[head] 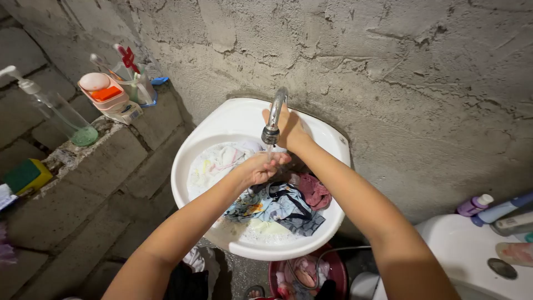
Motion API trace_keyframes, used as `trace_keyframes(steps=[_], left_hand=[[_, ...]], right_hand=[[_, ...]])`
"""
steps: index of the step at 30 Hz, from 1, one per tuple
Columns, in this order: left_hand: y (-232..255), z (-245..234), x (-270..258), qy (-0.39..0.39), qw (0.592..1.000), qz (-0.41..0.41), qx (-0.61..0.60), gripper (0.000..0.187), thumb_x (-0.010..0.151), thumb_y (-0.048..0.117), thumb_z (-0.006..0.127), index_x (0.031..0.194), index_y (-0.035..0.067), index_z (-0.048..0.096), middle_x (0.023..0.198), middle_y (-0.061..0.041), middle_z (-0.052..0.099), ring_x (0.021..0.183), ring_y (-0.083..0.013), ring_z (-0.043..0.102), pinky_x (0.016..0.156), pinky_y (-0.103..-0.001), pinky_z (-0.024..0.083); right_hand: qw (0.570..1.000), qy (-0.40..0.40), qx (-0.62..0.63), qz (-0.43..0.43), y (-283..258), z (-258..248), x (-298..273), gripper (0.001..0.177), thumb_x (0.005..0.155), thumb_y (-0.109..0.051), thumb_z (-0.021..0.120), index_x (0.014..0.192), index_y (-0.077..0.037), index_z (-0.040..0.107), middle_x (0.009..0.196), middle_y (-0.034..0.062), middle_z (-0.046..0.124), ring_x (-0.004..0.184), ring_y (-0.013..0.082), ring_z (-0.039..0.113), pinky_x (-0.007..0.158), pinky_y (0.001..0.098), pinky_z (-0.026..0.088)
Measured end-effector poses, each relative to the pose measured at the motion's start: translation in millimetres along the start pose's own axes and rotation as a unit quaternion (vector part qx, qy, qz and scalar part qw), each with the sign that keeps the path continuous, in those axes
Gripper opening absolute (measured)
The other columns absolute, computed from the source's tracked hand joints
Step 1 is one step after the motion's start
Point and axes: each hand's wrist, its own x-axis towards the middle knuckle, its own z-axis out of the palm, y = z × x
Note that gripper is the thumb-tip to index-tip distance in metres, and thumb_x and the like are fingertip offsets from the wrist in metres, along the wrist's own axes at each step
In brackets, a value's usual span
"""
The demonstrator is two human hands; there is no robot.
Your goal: The person assembles baby bottles by taking nipples, collars, and caps from a tray, fitting the components together by hand, and placing them onto bottles arranged on a drying rack.
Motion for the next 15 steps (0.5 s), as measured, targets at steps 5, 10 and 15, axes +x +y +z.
trace_keyframes(steps=[5, 10, 15], left_hand=[[-5, 87, -45, 0.156, 0.956, 0.106, 0.226, 0.020, 0.093, 0.020, 0.067, 0.089, 0.002, 0.060, 0.055, 0.003, 0.050, 0.040, -0.0081, 0.043, 0.032, -0.024, 0.029], [-6, 143, -92, 0.391, 0.671, 0.205, 0.595, 0.018, 0.081, 0.022, 0.072, 0.073, 0.008, 0.067, 0.060, 0.000, 0.064, 0.064, -0.0213, 0.069, 0.063, -0.038, 0.052], [-7, 171, -134, 0.283, 0.514, 0.102, 0.803, 0.064, 0.068, 0.019, 0.082, 0.129, 0.021, 0.064, 0.128, -0.020, 0.057, 0.122, -0.0446, 0.048, 0.092, -0.065, 0.036]], right_hand=[[0.996, 0.012, -0.084, -0.023, -3, 9, -7, 0.027, 0.071, -0.011, 0.069, 0.098, -0.014, 0.064, 0.102, 0.0120, 0.066, 0.106, 0.0330, 0.064, 0.097, 0.0460, 0.048], [0.990, 0.126, -0.068, 0.014, 15, 36, -1, 0.009, 0.084, -0.012, 0.067, 0.093, -0.009, 0.067, 0.102, 0.0149, 0.070, 0.101, 0.0316, 0.068, 0.089, 0.0412, 0.055], [0.979, 0.058, 0.126, 0.149, 13, -7, -25, 0.016, 0.093, -0.019, 0.066, 0.106, -0.010, 0.070, 0.097, 0.0172, 0.074, 0.093, 0.0376, 0.070, 0.081, 0.0470, 0.054]])
